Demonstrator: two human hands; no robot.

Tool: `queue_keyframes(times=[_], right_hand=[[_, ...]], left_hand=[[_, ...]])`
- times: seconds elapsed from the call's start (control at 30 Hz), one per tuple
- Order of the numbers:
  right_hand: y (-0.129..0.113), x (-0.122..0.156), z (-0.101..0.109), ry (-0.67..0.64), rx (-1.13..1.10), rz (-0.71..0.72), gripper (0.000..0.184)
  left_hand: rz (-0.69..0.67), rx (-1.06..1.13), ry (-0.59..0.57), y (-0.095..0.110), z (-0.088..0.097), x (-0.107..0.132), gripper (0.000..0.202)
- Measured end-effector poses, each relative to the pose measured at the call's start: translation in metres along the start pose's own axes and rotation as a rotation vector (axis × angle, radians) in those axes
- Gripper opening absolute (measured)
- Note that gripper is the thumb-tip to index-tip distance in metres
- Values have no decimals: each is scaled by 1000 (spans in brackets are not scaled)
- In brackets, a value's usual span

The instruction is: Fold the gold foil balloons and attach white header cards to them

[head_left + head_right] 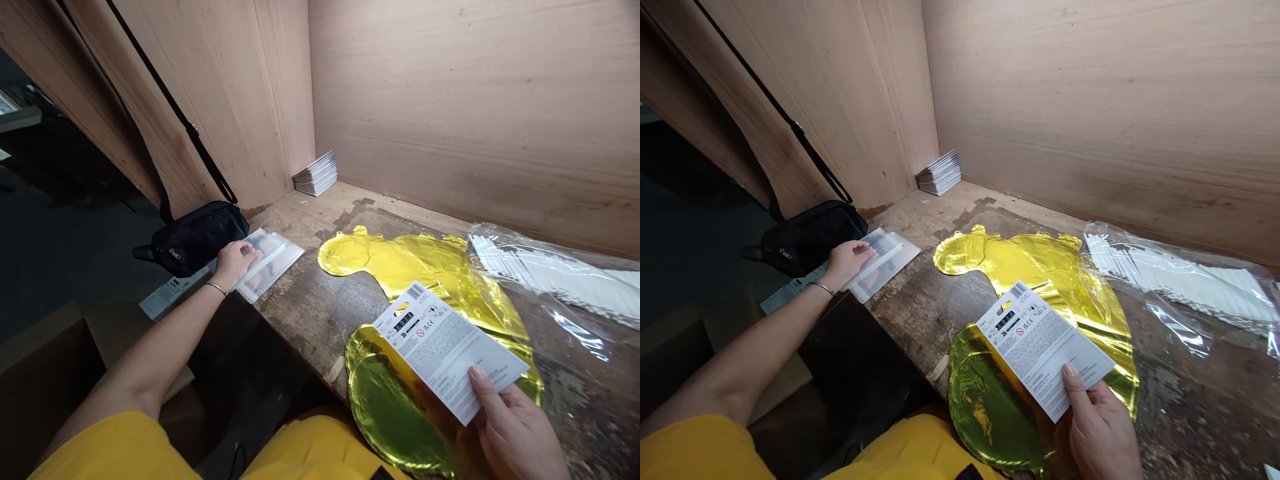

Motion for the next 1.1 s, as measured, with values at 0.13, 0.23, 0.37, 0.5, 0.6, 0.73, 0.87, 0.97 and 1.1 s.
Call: queue_keyframes(times=[0.13,0.23,0.37,0.5,0.6,0.73,0.87,0.97,1.1], right_hand=[[-2,2,-4,-29,-9,13,49],[-4,5,-6,-23,-25,-7,47],[-8,8,-7,-20,-25,8,47],[-8,8,-6,-20,-8,-1,46],[-3,6,-6,-23,-29,-75,50],[-13,7,-9,15,-15,46,53],[-44,22,15,171,-33,297,51],[-64,44,53,390,47,446,46],[-62,54,84,448,317,420,42]], left_hand=[[23,11,-4,3,3,-1,22],[53,8,13,4,7,-3,18],[132,29,50,-2,12,-12,18],[169,55,153,1,33,-19,26],[116,63,265,31,57,-7,33],[-404,187,225,134,47,41,24],[-875,386,-93,238,-7,107,17],[-1014,481,-235,283,-44,135,16],[-1039,512,-394,305,-82,145,16]])
Point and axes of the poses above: each hand's wrist, its own x-axis away from the middle knuckle, its own z-axis out of the back of the hand, y = z × x, the point moved 6 cm from there along -x, towards the middle knuckle, and after that the axes turned 10 degrees about -z, right-handed, at the moved point
